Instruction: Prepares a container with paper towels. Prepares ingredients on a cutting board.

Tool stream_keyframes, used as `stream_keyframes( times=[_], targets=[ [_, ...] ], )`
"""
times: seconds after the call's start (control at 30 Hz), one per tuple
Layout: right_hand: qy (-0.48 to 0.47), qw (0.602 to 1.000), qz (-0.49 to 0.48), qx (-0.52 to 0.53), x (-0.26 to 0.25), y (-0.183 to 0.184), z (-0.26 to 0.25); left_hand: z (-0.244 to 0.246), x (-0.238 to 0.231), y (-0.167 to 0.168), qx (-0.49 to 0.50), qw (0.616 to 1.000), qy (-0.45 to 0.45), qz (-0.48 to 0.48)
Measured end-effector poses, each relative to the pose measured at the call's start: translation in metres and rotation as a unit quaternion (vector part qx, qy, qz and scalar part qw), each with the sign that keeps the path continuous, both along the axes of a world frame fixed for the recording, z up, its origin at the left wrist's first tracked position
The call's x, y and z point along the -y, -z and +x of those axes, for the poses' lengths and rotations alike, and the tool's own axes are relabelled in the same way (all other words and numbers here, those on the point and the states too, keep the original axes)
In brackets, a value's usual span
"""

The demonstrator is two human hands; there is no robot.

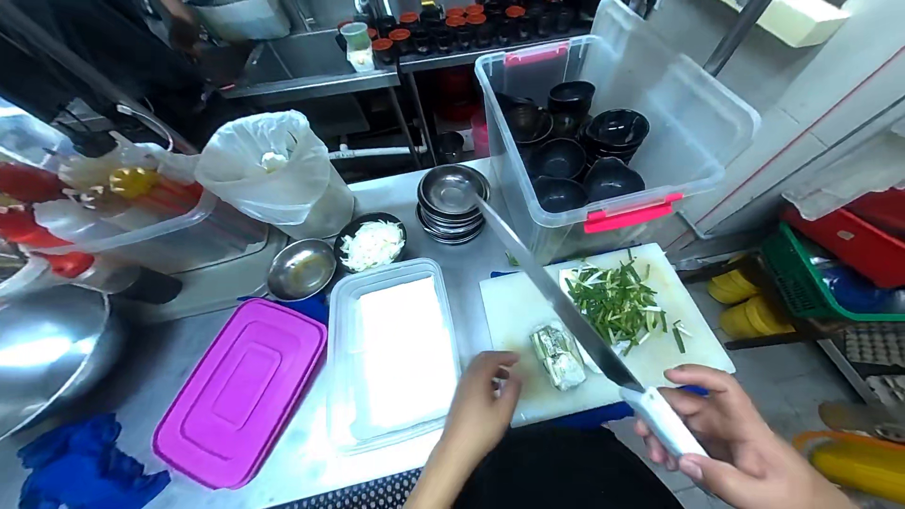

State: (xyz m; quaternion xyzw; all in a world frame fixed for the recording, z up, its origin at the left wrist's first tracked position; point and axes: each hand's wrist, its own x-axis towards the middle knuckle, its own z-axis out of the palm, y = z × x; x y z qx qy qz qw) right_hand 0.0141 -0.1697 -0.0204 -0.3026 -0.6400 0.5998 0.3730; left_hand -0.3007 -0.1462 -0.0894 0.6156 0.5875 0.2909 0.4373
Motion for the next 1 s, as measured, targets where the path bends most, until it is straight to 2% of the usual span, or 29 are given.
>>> stream_keyframes(
  times=[0.07,0.17,0.3,0.43,0.57,0.73,1.0],
  targets=[
    [0.086,0.994,0.019,0.062,0.01,0.004,-0.004,0.03,-0.026,0.018,-0.051,0.994,0.078,-0.062],
    [0.185,0.965,0.048,0.18,0.021,0.032,-0.013,0.062,-0.046,0.048,-0.148,0.979,0.135,-0.026],
    [0.251,0.915,0.007,0.316,0.047,0.082,-0.002,0.072,-0.044,0.08,-0.155,0.979,0.128,0.025],
    [0.215,0.876,-0.07,0.427,0.081,0.089,0.021,0.067,-0.037,0.101,-0.12,0.986,0.084,0.076],
    [0.152,0.861,-0.131,0.466,0.092,0.084,0.026,0.066,-0.035,0.112,-0.108,0.986,0.068,0.103],
    [0.112,0.833,-0.148,0.521,0.085,0.077,0.018,0.064,-0.034,0.125,-0.098,0.983,0.047,0.145],
    [0.095,0.812,-0.131,0.561,0.078,0.069,0.015,0.064,-0.032,0.13,-0.097,0.981,0.039,0.164]
  ],
)
